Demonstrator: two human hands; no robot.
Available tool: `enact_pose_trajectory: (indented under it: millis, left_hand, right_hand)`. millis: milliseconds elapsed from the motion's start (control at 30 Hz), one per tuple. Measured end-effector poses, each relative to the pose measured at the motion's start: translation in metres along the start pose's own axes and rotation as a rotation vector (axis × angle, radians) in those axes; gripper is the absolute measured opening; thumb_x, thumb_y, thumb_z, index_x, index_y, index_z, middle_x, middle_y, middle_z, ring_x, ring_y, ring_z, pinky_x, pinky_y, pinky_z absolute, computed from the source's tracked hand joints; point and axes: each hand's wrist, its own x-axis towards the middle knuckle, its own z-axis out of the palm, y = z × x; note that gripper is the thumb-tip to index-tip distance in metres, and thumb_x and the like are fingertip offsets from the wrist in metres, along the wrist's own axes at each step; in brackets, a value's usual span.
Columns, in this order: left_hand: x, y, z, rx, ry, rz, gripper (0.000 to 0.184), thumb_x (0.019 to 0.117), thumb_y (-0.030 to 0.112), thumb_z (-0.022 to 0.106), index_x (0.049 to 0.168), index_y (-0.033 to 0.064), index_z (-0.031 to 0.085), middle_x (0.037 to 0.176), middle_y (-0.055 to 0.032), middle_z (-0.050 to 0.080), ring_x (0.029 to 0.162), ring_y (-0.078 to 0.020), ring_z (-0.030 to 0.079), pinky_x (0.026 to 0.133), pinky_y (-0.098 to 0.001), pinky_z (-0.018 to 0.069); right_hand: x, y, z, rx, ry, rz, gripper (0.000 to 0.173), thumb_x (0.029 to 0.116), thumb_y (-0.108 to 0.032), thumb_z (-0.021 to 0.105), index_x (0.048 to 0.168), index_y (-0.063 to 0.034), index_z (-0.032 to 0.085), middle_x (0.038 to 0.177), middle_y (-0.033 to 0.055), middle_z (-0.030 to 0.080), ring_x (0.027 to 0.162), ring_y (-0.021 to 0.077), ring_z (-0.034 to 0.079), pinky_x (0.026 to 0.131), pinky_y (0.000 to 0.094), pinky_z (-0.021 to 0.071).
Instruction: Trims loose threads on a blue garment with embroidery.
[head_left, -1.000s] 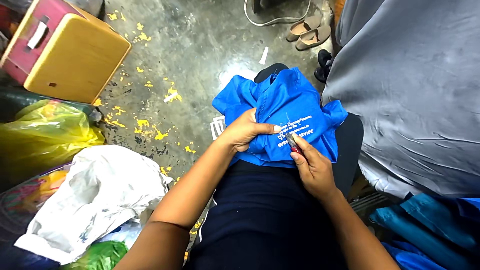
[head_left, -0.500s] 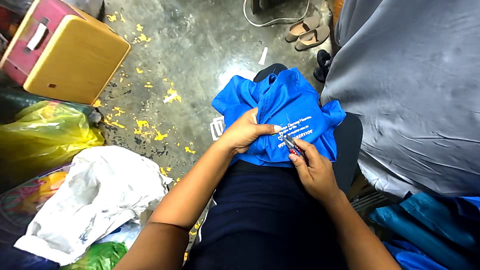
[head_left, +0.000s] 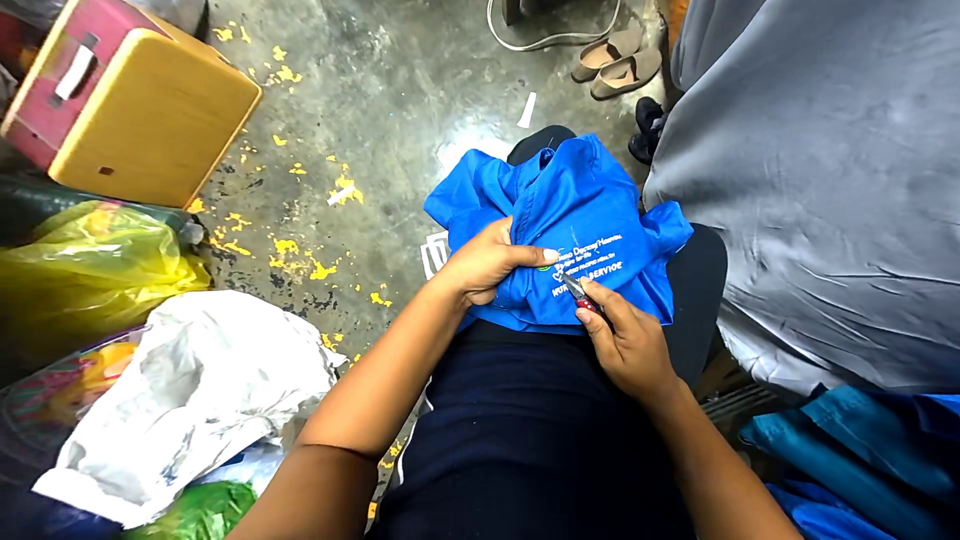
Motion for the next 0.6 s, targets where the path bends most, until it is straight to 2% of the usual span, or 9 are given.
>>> enact_pose_trajectory:
  millis: [133, 467, 600]
  left_hand:
    - [0.0001, 0.0003, -0.0003, -0.017, 0.001, -0.025, 0.025, 0.0927, -0.013, 0.054, 0.109, 0.0060, 0.060, 0.091, -0.0025, 0.074, 0.081, -0.0091, 0.072, 0.076, -0.0273, 0.0616]
    - [-0.0003, -0.0001, 0.0011, -0.030, 0.006, -0.037, 0.025, 0.0931, -0.012, 0.053, 0.108, 0.0063, 0.061, 0.090, -0.0024, 0.074, 0.080, -0.0086, 0.072, 0.075, -0.0266, 0.0615]
    - [-0.0006, 0.0002, 0.0012, -0.044, 0.002, -0.041, 0.025, 0.0933, -0.012, 0.053, 0.107, 0.0061, 0.061, 0.090, -0.0028, 0.075, 0.080, -0.0091, 0.073, 0.075, -0.0270, 0.0616]
  right_hand:
    - [0.0001, -0.0001, 0.0004, -0.022, 0.002, -0.015, 0.035, 0.1065, -0.020, 0.051, 0.119, 0.0067, 0.069, 0.091, 0.0165, 0.075, 0.078, 0.0189, 0.071, 0.068, 0.0294, 0.0559]
    - [0.0003, 0.0012, 0.0005, -0.052, 0.017, -0.035, 0.034, 0.1060, -0.019, 0.051, 0.119, 0.0053, 0.071, 0.083, 0.0161, 0.072, 0.071, 0.0210, 0.069, 0.062, 0.0317, 0.0542]
    - [0.0003, 0.0014, 0.0005, -0.035, 0.006, -0.034, 0.036, 0.1065, -0.021, 0.051, 0.120, 0.0065, 0.069, 0.091, 0.0170, 0.074, 0.077, 0.0198, 0.071, 0.068, 0.0302, 0.0563]
